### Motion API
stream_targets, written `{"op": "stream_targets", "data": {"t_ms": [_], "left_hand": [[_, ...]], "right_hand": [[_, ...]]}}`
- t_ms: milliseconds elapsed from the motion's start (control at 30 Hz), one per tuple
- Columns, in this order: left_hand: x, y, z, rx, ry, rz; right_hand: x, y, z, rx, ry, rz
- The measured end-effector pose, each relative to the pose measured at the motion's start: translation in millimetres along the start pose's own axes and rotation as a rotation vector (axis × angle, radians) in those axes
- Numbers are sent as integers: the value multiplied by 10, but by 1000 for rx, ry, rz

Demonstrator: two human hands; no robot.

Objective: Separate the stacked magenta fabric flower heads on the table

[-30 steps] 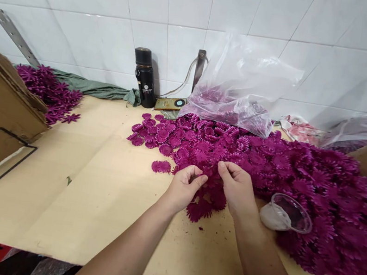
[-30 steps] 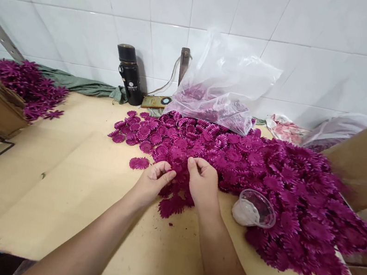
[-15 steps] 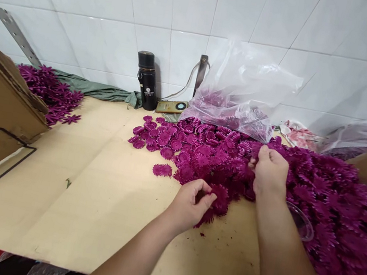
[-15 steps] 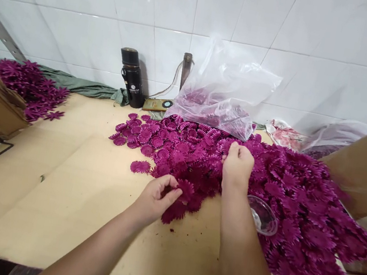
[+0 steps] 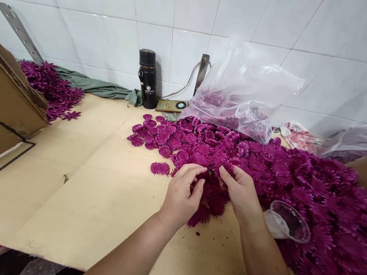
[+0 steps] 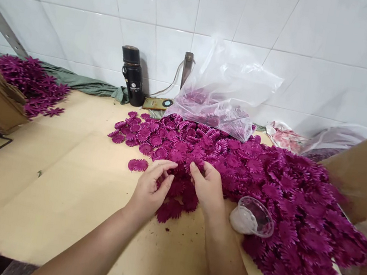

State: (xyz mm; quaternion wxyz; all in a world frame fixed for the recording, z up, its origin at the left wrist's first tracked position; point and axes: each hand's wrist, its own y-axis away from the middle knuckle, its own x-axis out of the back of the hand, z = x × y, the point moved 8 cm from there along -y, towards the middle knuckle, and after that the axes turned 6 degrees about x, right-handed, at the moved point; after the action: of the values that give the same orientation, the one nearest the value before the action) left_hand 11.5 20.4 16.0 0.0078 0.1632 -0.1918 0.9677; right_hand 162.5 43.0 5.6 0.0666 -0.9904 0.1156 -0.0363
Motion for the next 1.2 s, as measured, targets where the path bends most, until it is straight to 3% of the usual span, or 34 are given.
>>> {"op": "stream_targets", "data": {"t_ms": [300, 500, 600, 667, 867, 1067, 1200], "left_hand": [[14, -140, -141, 186, 260, 54], [-220, -185, -329, 488, 537, -65], [-307, -217, -337, 541, 606, -87], [-338, -242, -350, 564, 641, -85], [-313, -286, -387, 572, 660, -72], [-231, -259, -432, 599, 587, 20], [-236, -240, -455, 617, 557, 14]], "right_hand": [[-357, 11, -78, 214, 208, -220], [-243, 60, -89, 276, 378, -108], [-212, 88, -110, 307, 404, -70], [-209, 95, -98, 287, 349, -82], [-331, 116, -34, 188, 14, -277], [-275, 74, 75, 85, -101, -174], [-267, 87, 148, 23, -128, -129]]}}
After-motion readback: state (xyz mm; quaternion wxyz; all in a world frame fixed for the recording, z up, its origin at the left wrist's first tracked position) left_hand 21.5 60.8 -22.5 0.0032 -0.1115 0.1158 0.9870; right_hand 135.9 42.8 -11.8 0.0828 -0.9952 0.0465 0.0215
